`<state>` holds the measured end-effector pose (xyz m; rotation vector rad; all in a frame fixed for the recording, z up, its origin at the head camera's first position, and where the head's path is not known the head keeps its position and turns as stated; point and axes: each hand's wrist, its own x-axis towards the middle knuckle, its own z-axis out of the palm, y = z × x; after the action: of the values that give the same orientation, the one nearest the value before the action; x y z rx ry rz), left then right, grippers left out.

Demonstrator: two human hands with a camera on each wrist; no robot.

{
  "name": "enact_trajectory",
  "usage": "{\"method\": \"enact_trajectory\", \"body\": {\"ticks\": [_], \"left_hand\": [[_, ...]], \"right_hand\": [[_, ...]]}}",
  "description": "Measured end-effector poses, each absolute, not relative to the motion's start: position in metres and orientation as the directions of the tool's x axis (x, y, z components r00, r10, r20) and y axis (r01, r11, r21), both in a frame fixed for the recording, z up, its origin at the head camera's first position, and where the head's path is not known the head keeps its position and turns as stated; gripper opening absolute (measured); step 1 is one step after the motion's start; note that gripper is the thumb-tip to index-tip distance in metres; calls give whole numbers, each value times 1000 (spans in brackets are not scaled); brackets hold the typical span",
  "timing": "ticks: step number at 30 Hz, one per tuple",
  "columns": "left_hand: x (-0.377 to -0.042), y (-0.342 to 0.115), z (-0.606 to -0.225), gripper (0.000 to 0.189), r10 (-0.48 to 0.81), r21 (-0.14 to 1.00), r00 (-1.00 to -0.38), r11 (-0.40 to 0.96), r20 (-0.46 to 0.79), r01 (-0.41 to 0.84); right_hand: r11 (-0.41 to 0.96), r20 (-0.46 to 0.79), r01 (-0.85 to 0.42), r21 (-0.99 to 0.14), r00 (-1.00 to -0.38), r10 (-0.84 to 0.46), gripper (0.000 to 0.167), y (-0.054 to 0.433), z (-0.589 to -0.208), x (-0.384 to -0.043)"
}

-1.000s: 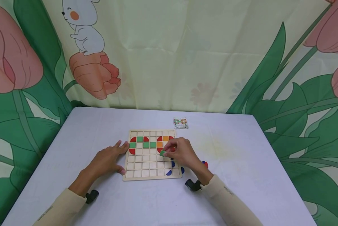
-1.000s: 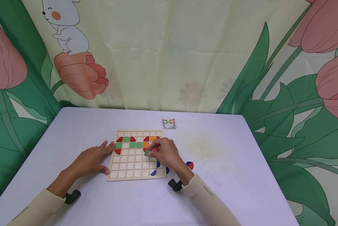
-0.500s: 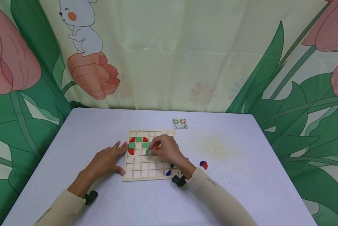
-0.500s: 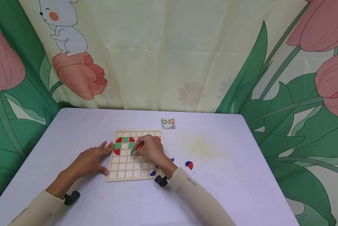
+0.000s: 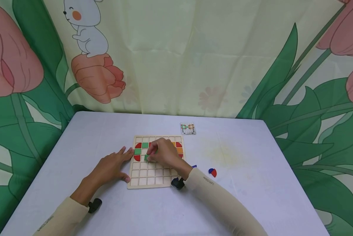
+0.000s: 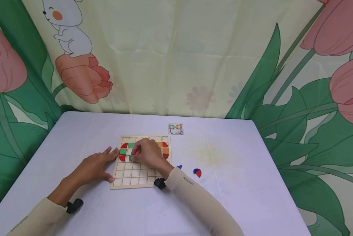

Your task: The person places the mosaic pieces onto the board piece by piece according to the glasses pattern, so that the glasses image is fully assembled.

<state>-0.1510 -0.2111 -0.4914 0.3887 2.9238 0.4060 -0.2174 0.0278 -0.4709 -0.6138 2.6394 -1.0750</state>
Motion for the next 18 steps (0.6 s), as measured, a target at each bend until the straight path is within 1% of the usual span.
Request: {"method": "enact_trajectory", "body": {"ticks": [8, 13, 18], "left_hand": [[-151, -210, -491, 120, 271, 290, -954, 930, -124, 227], [-151, -210, -491, 120, 264, 294, -957, 930, -122, 220], [-151, -211, -491, 120, 271, 292, -956, 929, -117, 227]], "right_hand": [[671, -83, -278, -687, -888, -453, 12, 17, -473, -222], [679, -79, -283, -677, -890, -450, 11, 11, -477, -225], [701, -89, -307, -644, -880, -467, 10, 7, -479, -226]]}}
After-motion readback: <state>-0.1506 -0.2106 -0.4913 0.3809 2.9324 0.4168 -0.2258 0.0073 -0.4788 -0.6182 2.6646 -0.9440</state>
